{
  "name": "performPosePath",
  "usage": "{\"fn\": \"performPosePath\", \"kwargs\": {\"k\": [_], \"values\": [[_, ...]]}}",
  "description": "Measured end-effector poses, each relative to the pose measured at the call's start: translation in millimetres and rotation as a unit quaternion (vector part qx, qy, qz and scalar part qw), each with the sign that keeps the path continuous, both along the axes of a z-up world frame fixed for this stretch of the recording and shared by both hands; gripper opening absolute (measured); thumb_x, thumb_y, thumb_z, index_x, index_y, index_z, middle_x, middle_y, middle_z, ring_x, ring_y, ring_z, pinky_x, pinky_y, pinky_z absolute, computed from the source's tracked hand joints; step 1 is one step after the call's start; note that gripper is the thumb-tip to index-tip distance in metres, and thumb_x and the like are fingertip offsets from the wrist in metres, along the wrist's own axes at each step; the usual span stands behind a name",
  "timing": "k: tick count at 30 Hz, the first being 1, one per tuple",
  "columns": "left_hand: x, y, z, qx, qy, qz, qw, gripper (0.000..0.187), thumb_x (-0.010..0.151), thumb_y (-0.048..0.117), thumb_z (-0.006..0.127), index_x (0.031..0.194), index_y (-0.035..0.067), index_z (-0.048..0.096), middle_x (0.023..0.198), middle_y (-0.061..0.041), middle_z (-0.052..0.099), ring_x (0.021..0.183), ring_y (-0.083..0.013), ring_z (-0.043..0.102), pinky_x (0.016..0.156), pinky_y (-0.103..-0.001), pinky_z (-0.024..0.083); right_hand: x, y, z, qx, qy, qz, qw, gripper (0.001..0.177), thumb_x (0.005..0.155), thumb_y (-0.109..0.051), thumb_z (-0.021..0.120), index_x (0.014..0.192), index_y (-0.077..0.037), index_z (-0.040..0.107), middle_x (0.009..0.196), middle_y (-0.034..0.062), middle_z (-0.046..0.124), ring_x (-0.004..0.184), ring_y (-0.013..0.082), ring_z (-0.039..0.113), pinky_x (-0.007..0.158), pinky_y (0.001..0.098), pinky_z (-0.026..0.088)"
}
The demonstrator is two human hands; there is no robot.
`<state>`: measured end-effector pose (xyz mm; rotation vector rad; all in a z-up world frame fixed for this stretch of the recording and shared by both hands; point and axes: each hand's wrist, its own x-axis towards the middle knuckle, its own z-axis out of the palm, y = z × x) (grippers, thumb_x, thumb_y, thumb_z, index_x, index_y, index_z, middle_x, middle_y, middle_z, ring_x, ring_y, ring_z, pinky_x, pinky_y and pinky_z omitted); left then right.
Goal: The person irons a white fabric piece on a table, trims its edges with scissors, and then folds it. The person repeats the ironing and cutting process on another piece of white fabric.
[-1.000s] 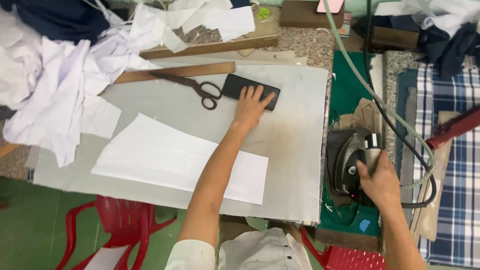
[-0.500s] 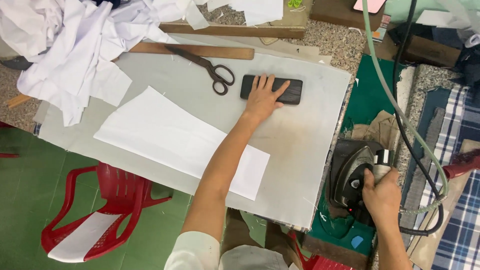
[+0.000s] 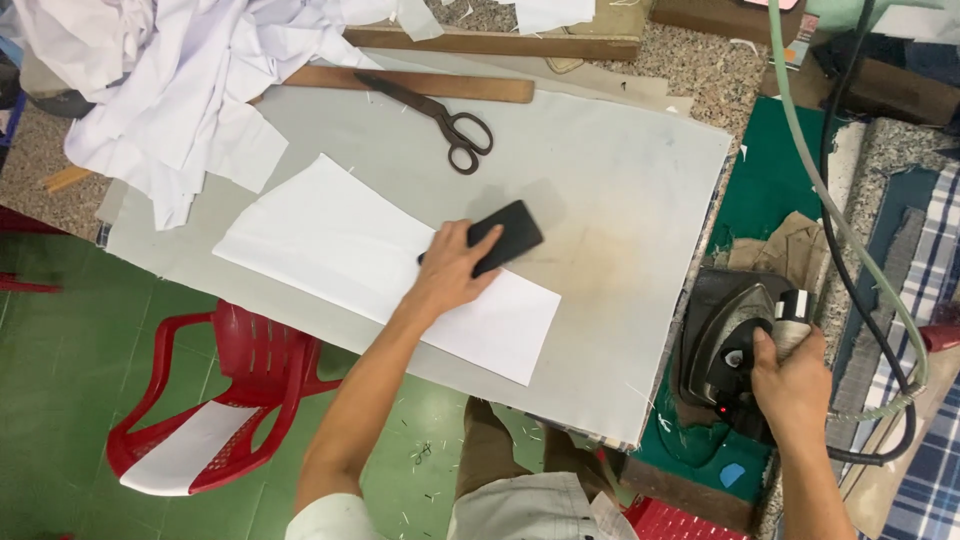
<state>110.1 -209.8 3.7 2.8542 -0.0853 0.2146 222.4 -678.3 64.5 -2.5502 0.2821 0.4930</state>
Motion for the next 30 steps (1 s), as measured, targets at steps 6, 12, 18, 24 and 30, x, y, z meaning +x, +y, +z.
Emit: {"fn": "performPosePath", "kwargs": {"k": [6, 12, 18, 24, 30], "values": [[-91.7, 97.1, -1.7, 0.045, -0.014, 0.174, 0.984, 0.065, 0.096, 0.044, 0.068, 0.150, 0.012, 0.055, 0.122, -0.030, 0.051, 0.105, -0.0445, 0.048, 0.092, -0.053, 0.048, -27.8, 52.2, -23.2, -0.059, -0.430, 0.265, 0.861, 0.055, 0.100, -0.013, 0.074, 0.141, 0.017, 0.052, 0.127, 0.0344, 0.054, 0.122, 0.0463, 0.052, 0.093, 0.0519, 0.053], [-93.2, 162.6, 4.5, 0.051, 0.011, 0.224, 0.973, 0.062, 0.090, 0.040, 0.076, 0.146, 0.017, 0.062, 0.118, -0.019, 0.055, 0.113, -0.0315, 0.053, 0.093, -0.042, 0.048, 3.9, 273.1, -69.1, 0.024, -0.460, 0.447, 0.766, 0.030, 0.100, -0.008, 0.061, 0.129, -0.005, 0.066, 0.115, 0.0109, 0.067, 0.114, 0.0277, 0.066, 0.100, 0.0349, 0.052], [-91.3, 169.3, 4.6, 0.076, 0.026, 0.142, 0.987, 0.068, 0.087, 0.042, 0.075, 0.147, 0.015, 0.059, 0.149, -0.026, 0.043, 0.139, -0.0431, 0.040, 0.115, -0.065, 0.026, 63.9, 450.3, -92.2, -0.058, -0.442, 0.495, 0.746, 0.047, 0.096, 0.003, 0.060, 0.143, 0.001, 0.055, 0.130, 0.0199, 0.063, 0.121, 0.0298, 0.063, 0.109, 0.0364, 0.049], [-125.2, 40.4, -29.1, -0.100, -0.098, -0.059, 0.988, 0.028, 0.098, 0.027, 0.065, 0.119, 0.008, 0.070, 0.112, -0.014, 0.055, 0.113, -0.0341, 0.055, 0.097, -0.054, 0.047, 84.2, 493.3, -119.4, -0.167, -0.403, 0.520, 0.734, 0.050, 0.095, -0.007, 0.065, 0.143, -0.005, 0.054, 0.106, 0.0172, 0.063, 0.103, 0.0312, 0.062, 0.079, 0.0339, 0.059], [-127.7, -3.9, -7.8, -0.099, -0.110, -0.025, 0.989, 0.018, 0.095, 0.021, 0.073, 0.101, 0.007, 0.065, 0.098, -0.009, 0.060, 0.091, -0.0281, 0.056, 0.083, -0.040, 0.050, 35.7, 433.3, -23.9, 0.015, 0.023, 0.381, 0.924, 0.058, 0.090, -0.007, 0.047, 0.146, -0.005, 0.029, 0.112, 0.0229, 0.057, 0.076, 0.0452, 0.057, 0.061, 0.0549, 0.047]]}}
